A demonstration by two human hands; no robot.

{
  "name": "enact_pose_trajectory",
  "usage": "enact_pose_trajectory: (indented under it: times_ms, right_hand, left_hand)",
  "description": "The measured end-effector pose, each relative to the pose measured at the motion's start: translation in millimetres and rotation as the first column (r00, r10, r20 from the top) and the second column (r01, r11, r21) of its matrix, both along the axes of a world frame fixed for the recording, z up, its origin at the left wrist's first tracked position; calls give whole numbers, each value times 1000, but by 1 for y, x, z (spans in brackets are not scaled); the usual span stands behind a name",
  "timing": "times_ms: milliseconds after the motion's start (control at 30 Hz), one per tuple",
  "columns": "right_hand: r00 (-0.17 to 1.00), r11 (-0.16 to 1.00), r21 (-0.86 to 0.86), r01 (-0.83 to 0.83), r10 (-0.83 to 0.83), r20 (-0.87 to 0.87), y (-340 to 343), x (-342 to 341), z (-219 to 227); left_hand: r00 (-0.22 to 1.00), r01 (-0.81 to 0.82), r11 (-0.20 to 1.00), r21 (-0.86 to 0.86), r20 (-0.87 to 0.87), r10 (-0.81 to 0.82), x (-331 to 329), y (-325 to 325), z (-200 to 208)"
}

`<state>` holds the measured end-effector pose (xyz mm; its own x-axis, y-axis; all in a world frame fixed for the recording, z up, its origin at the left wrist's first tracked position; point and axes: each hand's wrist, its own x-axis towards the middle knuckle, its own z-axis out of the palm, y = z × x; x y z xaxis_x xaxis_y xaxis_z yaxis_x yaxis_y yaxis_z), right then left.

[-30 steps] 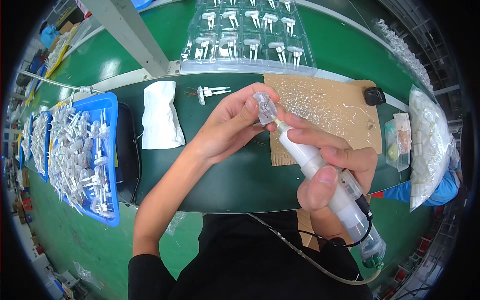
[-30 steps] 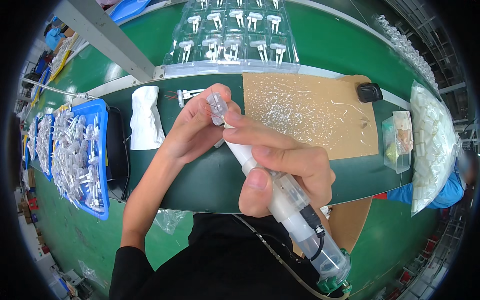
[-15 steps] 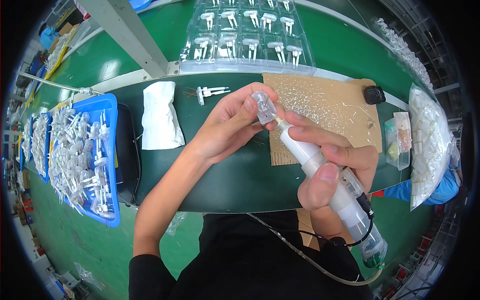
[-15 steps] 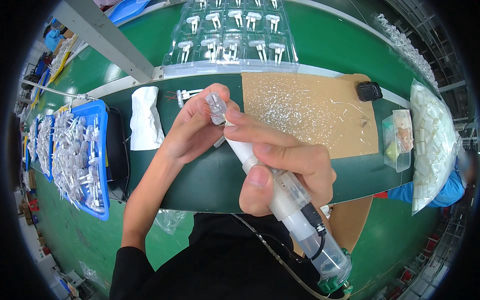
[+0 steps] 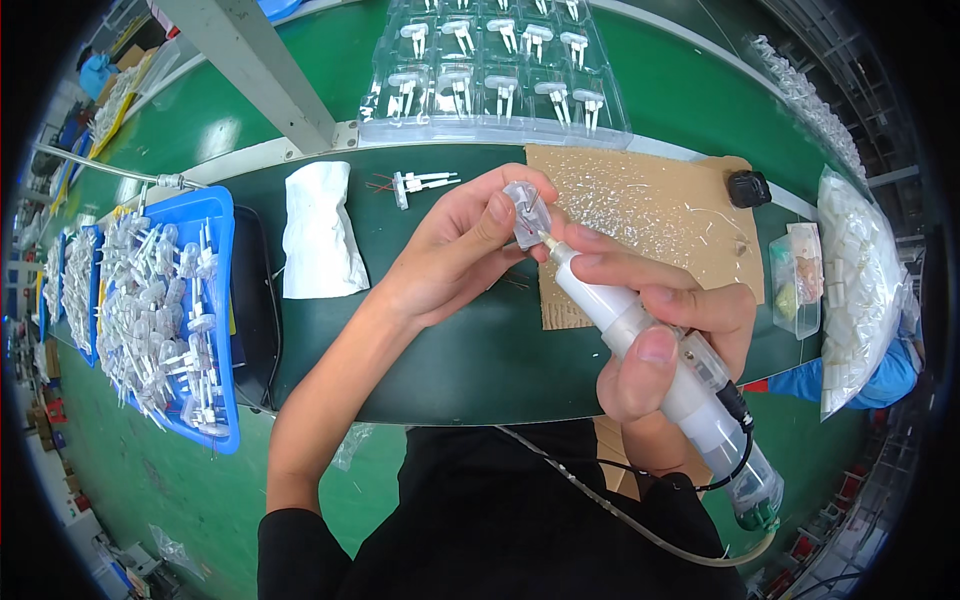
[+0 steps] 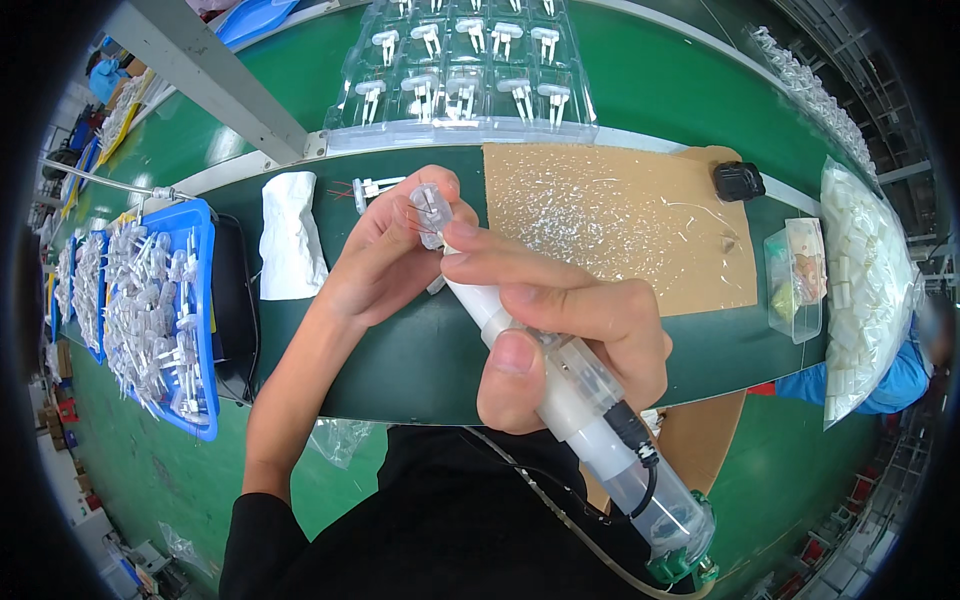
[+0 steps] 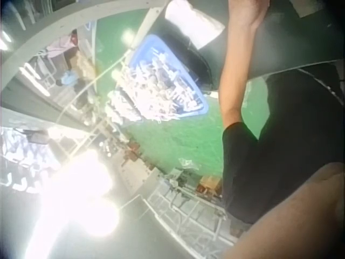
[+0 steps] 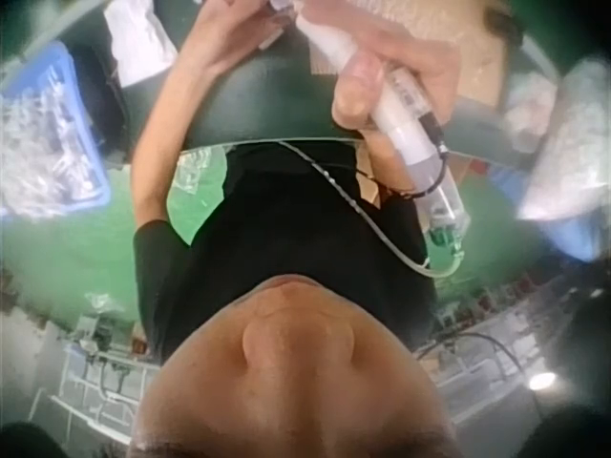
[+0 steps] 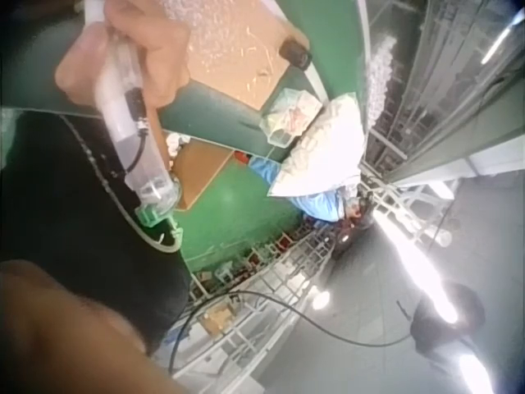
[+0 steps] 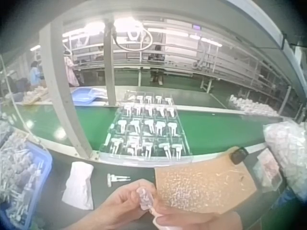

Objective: The person applies glue to plastic components using a glue dispenser, then assembles the components by hand.

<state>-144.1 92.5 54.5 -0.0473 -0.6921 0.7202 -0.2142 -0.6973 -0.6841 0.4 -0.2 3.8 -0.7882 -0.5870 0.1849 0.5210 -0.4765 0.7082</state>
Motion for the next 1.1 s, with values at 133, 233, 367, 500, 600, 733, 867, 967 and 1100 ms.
enact_pose_trajectory:
  times_ms: [133, 233, 367, 500, 600, 733, 867, 967, 1100]
  right_hand:
    - [1000, 1000, -17, 0, 0, 15, 0, -2, -3]
    - [1000, 1000, -25, -1, 1, 14, 0, -3, -2]
    - [995, 998, -31, -57, 59, 84, 1, -5, -1]
    - [978, 995, 44, -87, 77, 193, 8, -4, 3]
    - [966, 986, 126, -106, 72, 249, 13, -12, 9]
    - [915, 954, 134, -268, 208, 346, 17, -20, 13]
    - [954, 968, 211, -135, 69, 292, 23, -13, 14]
    - [954, 972, 198, -128, 67, 293, 24, -13, 13]
    - [959, 973, 192, -127, 71, 274, 24, -12, 15]
  left_hand:
    - [998, -67, 998, 10, 1, 67, -2, 3, 0]
    - [998, -67, 998, -3, -1, 67, -2, 3, 0]
    - [998, -63, 997, -39, 1, 63, -2, 3, 3]
    - [997, -80, 992, -99, -5, 80, -1, 4, 4]
    - [998, -60, 986, -158, -17, 58, 0, 3, 5]
    - [997, -46, 978, -201, 55, 59, 0, 4, 12]
    - [996, -51, 966, -252, 55, 67, 2, 4, 12]
    - [996, -44, 965, -257, 66, 63, 2, 4, 15]
    - [996, -48, 964, -261, 58, 66, 1, 5, 16]
